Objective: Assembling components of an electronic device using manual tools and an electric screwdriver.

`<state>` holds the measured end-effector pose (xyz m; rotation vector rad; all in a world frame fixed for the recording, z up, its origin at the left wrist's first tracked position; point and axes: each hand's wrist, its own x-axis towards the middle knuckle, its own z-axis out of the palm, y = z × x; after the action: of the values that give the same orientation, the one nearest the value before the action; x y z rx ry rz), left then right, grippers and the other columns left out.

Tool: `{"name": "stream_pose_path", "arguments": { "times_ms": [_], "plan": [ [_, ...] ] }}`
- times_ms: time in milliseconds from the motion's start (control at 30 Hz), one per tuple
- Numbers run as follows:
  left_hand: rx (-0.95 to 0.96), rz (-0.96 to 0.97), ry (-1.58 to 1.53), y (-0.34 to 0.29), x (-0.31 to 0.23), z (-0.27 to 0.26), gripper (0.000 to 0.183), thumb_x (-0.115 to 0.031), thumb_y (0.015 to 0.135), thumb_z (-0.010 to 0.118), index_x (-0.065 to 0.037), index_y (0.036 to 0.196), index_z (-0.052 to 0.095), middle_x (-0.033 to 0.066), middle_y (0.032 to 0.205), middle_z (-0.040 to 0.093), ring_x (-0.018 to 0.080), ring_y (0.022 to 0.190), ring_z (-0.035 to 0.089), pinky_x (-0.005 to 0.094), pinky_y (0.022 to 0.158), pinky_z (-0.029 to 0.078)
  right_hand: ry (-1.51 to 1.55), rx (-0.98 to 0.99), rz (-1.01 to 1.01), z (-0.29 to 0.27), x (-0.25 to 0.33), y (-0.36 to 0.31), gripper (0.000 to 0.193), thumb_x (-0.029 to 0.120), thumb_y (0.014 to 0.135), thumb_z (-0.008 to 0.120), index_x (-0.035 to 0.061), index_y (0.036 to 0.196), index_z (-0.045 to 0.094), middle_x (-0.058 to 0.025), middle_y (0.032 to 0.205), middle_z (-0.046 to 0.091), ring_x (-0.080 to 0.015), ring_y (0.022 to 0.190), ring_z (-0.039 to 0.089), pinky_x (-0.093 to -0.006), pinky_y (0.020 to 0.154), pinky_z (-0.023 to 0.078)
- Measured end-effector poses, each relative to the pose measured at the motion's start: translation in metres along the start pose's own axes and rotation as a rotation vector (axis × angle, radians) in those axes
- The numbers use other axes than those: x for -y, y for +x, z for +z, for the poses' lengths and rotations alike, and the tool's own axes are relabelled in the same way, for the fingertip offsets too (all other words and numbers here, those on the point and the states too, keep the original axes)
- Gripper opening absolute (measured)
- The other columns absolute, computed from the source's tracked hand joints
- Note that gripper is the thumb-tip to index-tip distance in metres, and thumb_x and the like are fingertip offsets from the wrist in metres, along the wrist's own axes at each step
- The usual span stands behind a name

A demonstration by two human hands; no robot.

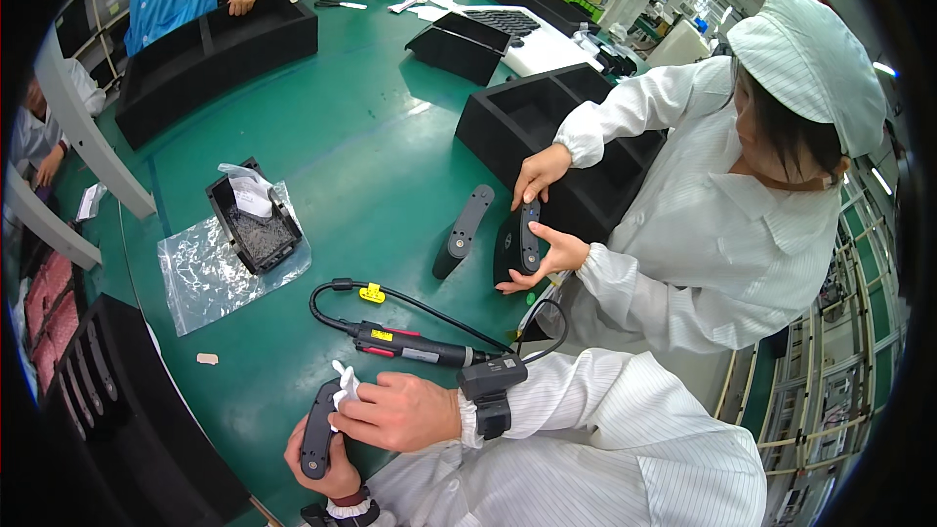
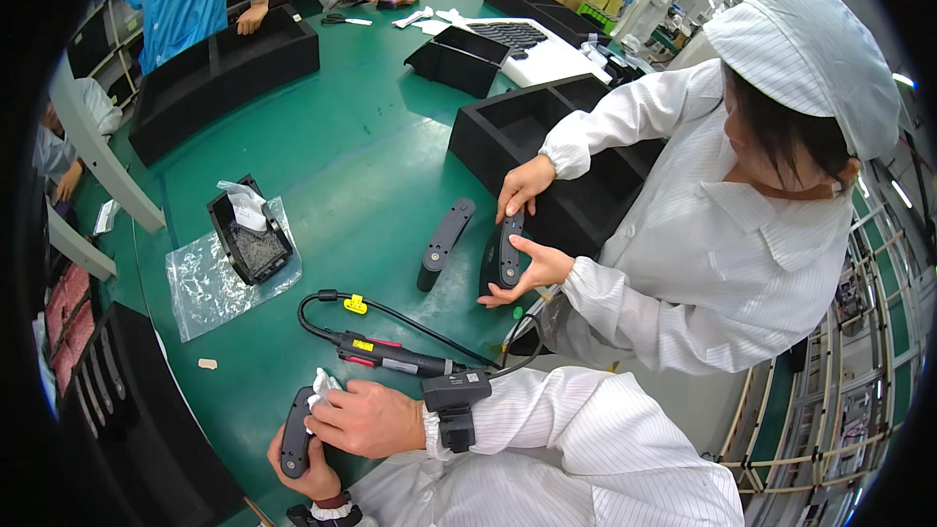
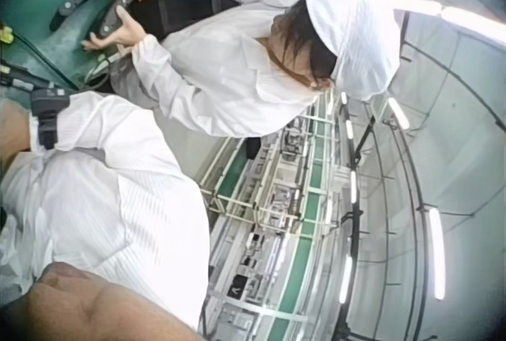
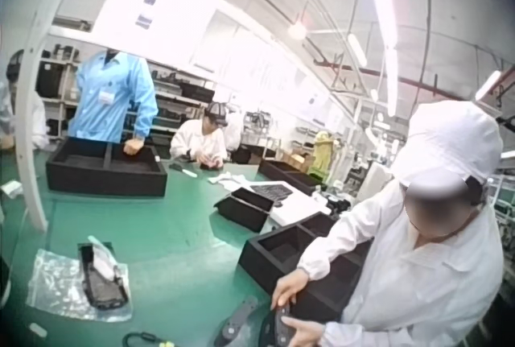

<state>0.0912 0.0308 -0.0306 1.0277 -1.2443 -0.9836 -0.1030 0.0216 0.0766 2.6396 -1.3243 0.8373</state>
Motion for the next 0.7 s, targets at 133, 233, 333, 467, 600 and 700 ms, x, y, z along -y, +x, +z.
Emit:
{"name": "stream_pose_path", "arguments": {
  "times_ms": [133,233,333,467,600,700],
  "plan": [
    [-0.001,0.008,0.017,0.001,-0.002,0.002,0.047,-0.008,0.084,0.075,0.004,0.122,0.05,0.016,0.118,0.058,0.0255,0.105,0.061,0.0372,0.092,0.051,0.016,-0.027,0.018,0.002,0.001,-0.002,0.036,0.016,0.077,0.063,0.0033,0.111,0.066,-0.0018,0.1,0.061,-0.0129,0.076,0.055,-0.0263,0.054,0.038],
    [-0.003,0.024,0.049,0.0,0.002,0.0,0.048,-0.009,0.084,0.076,0.005,0.122,0.05,0.016,0.118,0.058,0.0256,0.105,0.06,0.0374,0.092,0.051,0.014,-0.022,0.024,0.002,0.001,-0.004,0.037,0.016,0.077,0.063,0.0034,0.112,0.066,-0.002,0.102,0.062,-0.0133,0.076,0.055,-0.0265,0.054,0.039],
    [-0.011,0.038,0.05,-0.003,0.007,-0.001,0.05,-0.01,0.084,0.077,0.005,0.122,0.049,0.0159,0.117,0.059,0.0254,0.104,0.06,0.0377,0.092,0.05,0.004,-0.021,0.031,0.004,0.003,-0.006,0.031,0.019,0.08,0.062,0.0051,0.108,0.065,-0.0009,0.095,0.059,-0.0137,0.08,0.057,-0.0273,0.057,0.04],
    [-0.027,-0.011,0.033,-0.002,0.005,-0.002,0.05,-0.01,0.081,0.078,0.004,0.119,0.049,0.0215,0.116,0.06,0.0305,0.106,0.06,0.0435,0.094,0.05,-0.05,-0.046,-0.002,0.004,0.001,-0.006,0.031,0.019,0.079,0.063,0.0056,0.106,0.065,-0.0003,0.092,0.057,-0.0138,0.08,0.057,-0.0269,0.057,0.04],
    [-0.027,-0.04,0.051,-0.001,0.002,-0.003,0.049,-0.011,0.081,0.078,0.004,0.118,0.05,0.0194,0.116,0.06,0.0285,0.105,0.06,0.0414,0.093,0.05,-0.062,-0.052,-0.047,-0.002,-0.005,-0.002,0.029,0.02,0.078,0.064,0.0058,0.103,0.065,-0.0003,0.091,0.057,-0.0137,0.08,0.057,-0.0271,0.056,0.04],
    [-0.026,-0.049,0.067,0.0,-0.001,-0.002,0.048,-0.01,0.081,0.077,0.004,0.118,0.051,0.0181,0.116,0.06,0.0272,0.105,0.06,0.0401,0.094,0.05,-0.09,-0.065,-0.077,-0.006,-0.01,-0.001,0.027,0.02,0.077,0.064,0.0061,0.1,0.065,-0.0003,0.089,0.056,-0.0138,0.079,0.057,-0.0274,0.056,0.041]
  ]
}}
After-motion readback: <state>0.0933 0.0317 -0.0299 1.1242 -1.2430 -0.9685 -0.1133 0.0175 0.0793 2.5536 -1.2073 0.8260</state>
